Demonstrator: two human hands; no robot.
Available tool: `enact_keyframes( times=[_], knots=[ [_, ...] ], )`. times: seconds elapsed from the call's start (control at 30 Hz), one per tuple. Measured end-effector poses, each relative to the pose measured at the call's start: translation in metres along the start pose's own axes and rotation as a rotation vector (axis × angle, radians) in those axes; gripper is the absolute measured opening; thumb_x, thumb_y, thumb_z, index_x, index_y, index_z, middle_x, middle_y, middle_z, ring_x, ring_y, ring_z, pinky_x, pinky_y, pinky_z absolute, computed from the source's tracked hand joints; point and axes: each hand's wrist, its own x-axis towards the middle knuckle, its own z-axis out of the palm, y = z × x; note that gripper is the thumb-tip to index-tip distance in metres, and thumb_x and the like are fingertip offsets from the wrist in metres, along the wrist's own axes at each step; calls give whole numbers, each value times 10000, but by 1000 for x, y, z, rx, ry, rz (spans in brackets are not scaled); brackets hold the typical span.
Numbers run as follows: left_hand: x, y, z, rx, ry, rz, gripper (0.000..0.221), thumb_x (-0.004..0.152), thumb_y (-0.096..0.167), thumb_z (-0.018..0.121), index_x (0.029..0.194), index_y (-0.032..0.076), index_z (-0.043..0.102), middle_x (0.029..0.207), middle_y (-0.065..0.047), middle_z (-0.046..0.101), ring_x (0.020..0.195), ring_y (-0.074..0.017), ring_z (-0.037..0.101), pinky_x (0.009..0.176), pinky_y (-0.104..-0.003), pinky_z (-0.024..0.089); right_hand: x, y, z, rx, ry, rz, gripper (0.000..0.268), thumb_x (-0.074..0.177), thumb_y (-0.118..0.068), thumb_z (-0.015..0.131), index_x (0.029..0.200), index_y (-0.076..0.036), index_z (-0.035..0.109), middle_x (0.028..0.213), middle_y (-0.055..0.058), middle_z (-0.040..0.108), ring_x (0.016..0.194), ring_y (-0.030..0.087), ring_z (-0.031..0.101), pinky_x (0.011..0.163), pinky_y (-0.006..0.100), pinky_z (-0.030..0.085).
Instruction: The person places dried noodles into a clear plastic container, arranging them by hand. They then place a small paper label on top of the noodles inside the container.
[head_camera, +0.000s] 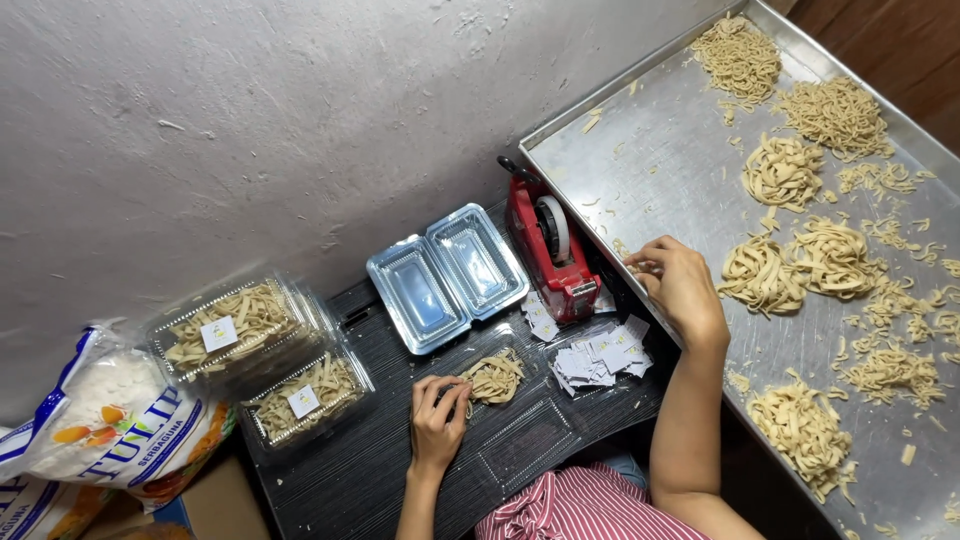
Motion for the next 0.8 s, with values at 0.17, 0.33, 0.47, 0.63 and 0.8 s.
enact_keyframes(
  times=[0.17,0.33,0.47,0.63,0.8],
  knots=[
    [9,7,-6,1,11,19,96,812,119,597,841,53,661,856,-60,616,843,-200,487,657,-281,476,-5,0,4,-76,130,51,119,813,-2,584,890,-30,670,919,119,635,747,219,601,756,336,474],
    [7,7,-8,-11,19,42,120,828,158,597,841,57,660,862,-53,622,838,-196,483,668,-287,471,-20,-11,-1,43,237,24,96,840,-12,605,917,-3,661,886,126,642,701,185,608,631,271,516],
    [4,2,-6,10,-154,93,308,805,331,607,1055,150,614,1043,-43,611,991,-216,478,807,-366,421,-48,-42,-8,122,211,-164,86,836,-24,617,911,-26,660,914,99,646,719,165,623,647,244,505],
    [1,3,-1,47,-192,2,145,787,315,635,813,173,648,926,14,601,1023,-224,512,866,-358,400,-62,-61,32,255,-26,-244,147,746,-28,668,892,-37,682,804,153,660,728,269,660,640,329,557],
    [0,5,0,18,-184,-56,224,750,256,678,676,123,513,882,9,564,1011,-210,512,841,-330,432,-64,-71,96,9,-442,-356,164,788,-88,590,925,-11,637,796,206,639,755,370,640,634,435,558]
  ],
)
